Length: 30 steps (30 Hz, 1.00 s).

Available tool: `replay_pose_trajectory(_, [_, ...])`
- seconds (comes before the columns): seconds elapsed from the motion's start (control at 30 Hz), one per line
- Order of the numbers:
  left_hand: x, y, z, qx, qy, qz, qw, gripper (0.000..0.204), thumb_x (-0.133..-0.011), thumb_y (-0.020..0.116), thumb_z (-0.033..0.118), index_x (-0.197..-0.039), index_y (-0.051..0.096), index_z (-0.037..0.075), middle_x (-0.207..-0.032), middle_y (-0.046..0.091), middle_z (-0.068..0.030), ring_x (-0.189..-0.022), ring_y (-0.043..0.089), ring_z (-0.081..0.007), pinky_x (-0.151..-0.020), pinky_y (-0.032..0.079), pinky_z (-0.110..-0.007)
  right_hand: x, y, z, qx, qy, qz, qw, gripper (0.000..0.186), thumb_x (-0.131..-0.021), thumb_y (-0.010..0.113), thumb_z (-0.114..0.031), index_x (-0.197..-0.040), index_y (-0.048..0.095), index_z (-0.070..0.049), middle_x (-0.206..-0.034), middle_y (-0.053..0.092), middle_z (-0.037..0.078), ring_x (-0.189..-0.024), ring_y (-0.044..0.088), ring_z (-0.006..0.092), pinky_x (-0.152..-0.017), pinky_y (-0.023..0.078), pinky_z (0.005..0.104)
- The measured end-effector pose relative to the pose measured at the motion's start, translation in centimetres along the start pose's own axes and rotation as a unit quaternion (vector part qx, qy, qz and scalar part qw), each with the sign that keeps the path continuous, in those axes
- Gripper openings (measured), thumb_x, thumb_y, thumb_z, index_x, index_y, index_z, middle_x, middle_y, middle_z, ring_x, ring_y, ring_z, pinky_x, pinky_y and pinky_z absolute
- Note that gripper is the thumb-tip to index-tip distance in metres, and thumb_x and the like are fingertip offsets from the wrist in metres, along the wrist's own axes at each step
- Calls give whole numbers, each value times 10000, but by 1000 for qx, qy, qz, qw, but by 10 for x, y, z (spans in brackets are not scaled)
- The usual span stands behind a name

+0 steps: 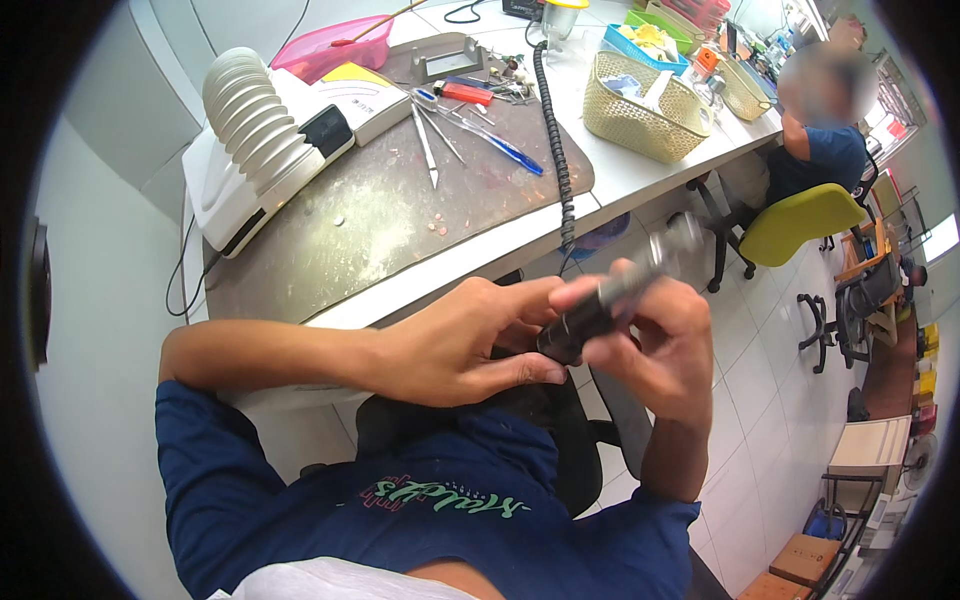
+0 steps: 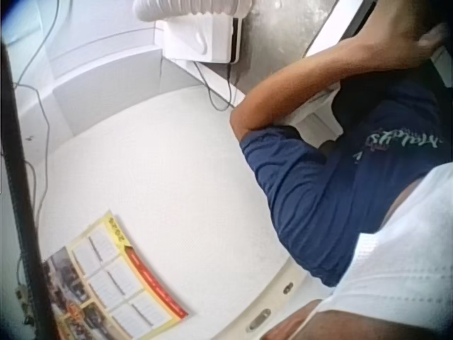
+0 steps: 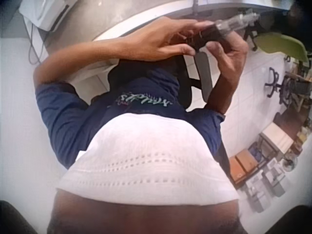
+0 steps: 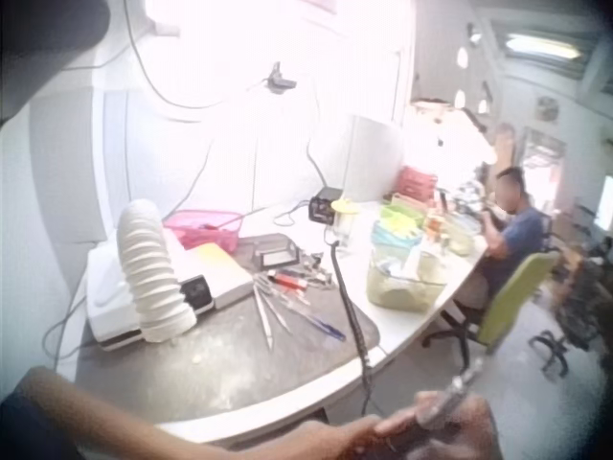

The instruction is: The person uses a rotary tool to grind a small component under a magnifying lamp, then applies glue from a tube to the tool's tip and continues working on the component. The workspace includes various tools and a second person is visible in the background.

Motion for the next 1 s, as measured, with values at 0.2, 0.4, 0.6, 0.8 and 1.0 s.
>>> replay_pose_trajectory(0.2, [4, -11, -12, 9, -115, 161, 980, 496, -855, 760, 169, -1237, 505, -18, -920, 681, -137, -843, 687, -172, -736, 555, -305, -32, 19, 28, 24, 90, 58, 994, 303, -914, 694, -206, -1082, 690, 46, -868, 658, 44, -739, 562, 55, -637, 449, 210])
replay_pose_trajectory(0.4, [-7, -32, -14, 174, -185, 168, 953, 412, -859, 761, 201, -1112, 525, -22, -847, 643, -68, -698, 684, -143, -566, 548, -248, -86, 20, 60, -141, 207, -65, 966, 430, -958, 621, -334, -1160, 644, 45, -812, 597, -15, -644, 458, 18, -546, 333, 170])
replay_pose_trajectory(0.6, [-4, -40, -17, 180, -223, 208, 935, 380, -911, 700, 241, -1097, 521, -37, -803, 631, -76, -608, 683, -163, -503, 547, -259, -119, 24, 74, -81, 234, -154, 957, 356, -972, 581, -285, -1100, 660, 37, -813, 614, -18, -622, 443, 8, -519, 326, 172])
replay_pose_trajectory(0.8, [-7, -45, -25, 153, -255, 198, 934, 359, -939, 659, 271, -999, 510, -50, -758, 617, -73, -614, 686, -170, -508, 552, -268, -170, 32, 79, -100, 217, -56, 970, 385, -974, 569, -371, -975, 721, -17, -767, 679, 19, -611, 482, 30, -541, 370, 183])
replay_pose_trajectory(1.0, [-6, -42, -33, 135, -206, 206, 947, 316, -955, 639, 263, -1002, 510, -22, -771, 617, -82, -675, 681, -162, -559, 565, -283, -245, -5, 97, 174, 142, -14, 974, 322, -972, 572, -289, -860, 723, -26, -735, 685, 43, -632, 584, 83, -552, 437, 222])
Point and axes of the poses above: each hand's wrist, its own x-axis away from the middle knuckle, its own y-axis out of the palm, z = x × y, the point moved 2 cm from there along -x, towards the middle knuckle
